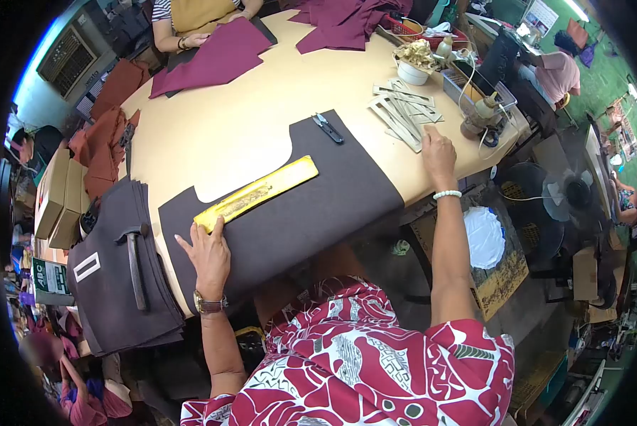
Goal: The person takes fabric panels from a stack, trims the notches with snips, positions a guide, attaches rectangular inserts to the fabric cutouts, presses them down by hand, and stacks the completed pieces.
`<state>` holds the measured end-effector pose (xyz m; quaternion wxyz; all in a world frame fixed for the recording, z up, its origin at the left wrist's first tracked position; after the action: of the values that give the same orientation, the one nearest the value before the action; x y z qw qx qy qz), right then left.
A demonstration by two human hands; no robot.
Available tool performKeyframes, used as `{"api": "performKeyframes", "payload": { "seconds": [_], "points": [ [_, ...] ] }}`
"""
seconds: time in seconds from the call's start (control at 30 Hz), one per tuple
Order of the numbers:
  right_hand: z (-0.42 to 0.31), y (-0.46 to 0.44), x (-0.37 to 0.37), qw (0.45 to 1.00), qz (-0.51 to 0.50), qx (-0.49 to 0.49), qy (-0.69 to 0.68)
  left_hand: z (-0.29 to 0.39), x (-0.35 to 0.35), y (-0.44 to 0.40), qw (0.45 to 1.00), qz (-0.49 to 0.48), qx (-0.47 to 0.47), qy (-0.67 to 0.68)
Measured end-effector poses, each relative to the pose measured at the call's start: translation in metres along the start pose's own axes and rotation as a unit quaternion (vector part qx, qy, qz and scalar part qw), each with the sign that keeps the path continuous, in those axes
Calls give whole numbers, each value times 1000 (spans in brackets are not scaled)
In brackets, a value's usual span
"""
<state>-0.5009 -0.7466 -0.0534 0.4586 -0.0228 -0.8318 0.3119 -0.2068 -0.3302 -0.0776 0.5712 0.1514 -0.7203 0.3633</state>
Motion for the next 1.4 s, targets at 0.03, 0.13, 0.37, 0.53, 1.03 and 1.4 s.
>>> {"api": "performKeyframes", "payload": {
  "seconds": [0.03,0.13,0.37,0.53,1.03,1.4],
  "points": [
    [3,-2,-1,1000,3,-4,7,0,1,0,1000,2,-2,2],
    [9,-11,4,998,56,-3,13,1,5,-1,1000,10,-11,19],
    [-66,-6,62,928,168,-3,-333,1,21,-12,992,60,-62,89],
    [-172,70,5,834,-154,-89,-522,-25,-3,-27,952,0,-11,305],
    [-232,155,-59,864,-316,-88,-381,-40,-16,-25,872,-92,45,479],
    [-232,154,-60,865,-314,-104,-378,-38,-16,-24,883,-67,45,462]
  ]
}}
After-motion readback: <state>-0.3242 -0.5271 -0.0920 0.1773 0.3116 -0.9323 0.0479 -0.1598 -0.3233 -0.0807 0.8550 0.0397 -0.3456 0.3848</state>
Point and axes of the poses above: each hand's wrist, its own y-axis away from the middle knuckle, its own x-axis out of the back of the hand, z = x × y, the point moved 10 cm from there along -y, towards the middle knuckle, and after that the axes turned 9 degrees about z, right-handed, at the moved point
